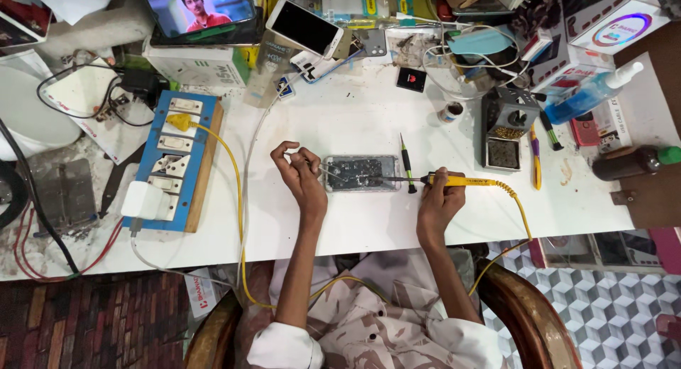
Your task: The person solders a circuit board using a soldering iron and solder wire. They hold the board steady with one hand while applying heat and solder with the other, working on various points across the board.
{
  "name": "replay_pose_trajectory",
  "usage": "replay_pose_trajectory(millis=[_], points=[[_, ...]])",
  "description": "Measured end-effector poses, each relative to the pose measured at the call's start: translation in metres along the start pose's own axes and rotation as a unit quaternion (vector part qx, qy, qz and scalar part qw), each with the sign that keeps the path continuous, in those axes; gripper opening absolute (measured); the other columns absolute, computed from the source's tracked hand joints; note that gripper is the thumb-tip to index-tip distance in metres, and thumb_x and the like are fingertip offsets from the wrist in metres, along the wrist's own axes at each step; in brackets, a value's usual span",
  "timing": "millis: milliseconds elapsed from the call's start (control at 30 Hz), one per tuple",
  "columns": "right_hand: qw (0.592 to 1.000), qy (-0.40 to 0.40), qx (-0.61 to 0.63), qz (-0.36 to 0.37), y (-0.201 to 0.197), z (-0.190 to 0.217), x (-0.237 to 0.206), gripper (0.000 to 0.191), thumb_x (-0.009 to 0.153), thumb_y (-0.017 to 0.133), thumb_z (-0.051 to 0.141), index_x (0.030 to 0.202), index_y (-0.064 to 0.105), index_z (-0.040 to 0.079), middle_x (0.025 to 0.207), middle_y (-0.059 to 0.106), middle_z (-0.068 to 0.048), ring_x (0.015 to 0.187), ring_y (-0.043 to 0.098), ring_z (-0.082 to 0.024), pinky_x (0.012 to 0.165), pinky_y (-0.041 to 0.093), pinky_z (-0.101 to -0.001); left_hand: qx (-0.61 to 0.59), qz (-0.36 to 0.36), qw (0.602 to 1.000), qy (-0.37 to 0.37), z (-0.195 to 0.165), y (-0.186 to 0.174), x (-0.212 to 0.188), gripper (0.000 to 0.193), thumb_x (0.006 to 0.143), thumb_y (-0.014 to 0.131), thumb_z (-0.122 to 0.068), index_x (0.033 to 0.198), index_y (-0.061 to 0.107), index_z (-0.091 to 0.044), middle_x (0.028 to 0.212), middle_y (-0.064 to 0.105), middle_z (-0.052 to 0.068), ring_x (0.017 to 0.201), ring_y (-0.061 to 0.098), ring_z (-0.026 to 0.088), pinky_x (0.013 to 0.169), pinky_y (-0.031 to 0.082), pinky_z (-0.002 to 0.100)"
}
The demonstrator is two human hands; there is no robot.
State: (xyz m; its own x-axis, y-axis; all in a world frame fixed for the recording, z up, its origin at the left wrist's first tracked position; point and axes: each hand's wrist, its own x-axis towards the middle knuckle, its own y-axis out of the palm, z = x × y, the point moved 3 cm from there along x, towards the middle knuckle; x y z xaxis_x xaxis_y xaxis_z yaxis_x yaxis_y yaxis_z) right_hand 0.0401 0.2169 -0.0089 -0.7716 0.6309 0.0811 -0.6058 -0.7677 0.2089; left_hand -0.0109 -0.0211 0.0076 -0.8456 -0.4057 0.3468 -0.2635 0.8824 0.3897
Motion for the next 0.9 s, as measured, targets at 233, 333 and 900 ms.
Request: replay_pose_trajectory(millis=[233,333,900], points=[[0.998,-0.049,-0.022,0.023,0.001,0.006,0.0,0.024,0.113,0.052,0.018,0.094,0.049,0.006,0.072,0.047,0.003,0.057,0.04,-0.003,0.052,0.038,-0.0214,0.033,0.005,0.997,-0.062,0.0,-0.003,0.001,0.028,0.115,0.034,-0.039,0.12,0.041,-0.012,0.066,0.037,-0.002,0.061,0.032,0.007,0.056,0.025,0.024],[1.0,0.004,0.016,0.003,0.001,0.005,0.0,0.021,0.111,0.053,0.017,0.094,0.05,0.006,0.073,0.049,0.003,0.057,0.04,-0.003,0.05,0.036,-0.0216,0.019,0.003,0.998,-0.055,0.001,-0.002,-0.001,0.027,0.116,0.036,-0.038,0.121,0.041,-0.012,0.068,0.038,-0.002,0.063,0.032,0.007,0.057,0.024,0.025],[1.0,-0.002,-0.006,-0.004,0.0,0.012,-0.001,0.022,0.109,0.055,0.016,0.092,0.051,0.005,0.067,0.046,0.005,0.053,0.038,-0.002,0.047,0.033,-0.0215,0.003,0.016,0.997,-0.079,0.003,0.001,-0.007,0.031,0.112,0.039,-0.041,0.121,0.04,-0.011,0.07,0.041,-0.002,0.064,0.036,0.006,0.055,0.027,0.023]])
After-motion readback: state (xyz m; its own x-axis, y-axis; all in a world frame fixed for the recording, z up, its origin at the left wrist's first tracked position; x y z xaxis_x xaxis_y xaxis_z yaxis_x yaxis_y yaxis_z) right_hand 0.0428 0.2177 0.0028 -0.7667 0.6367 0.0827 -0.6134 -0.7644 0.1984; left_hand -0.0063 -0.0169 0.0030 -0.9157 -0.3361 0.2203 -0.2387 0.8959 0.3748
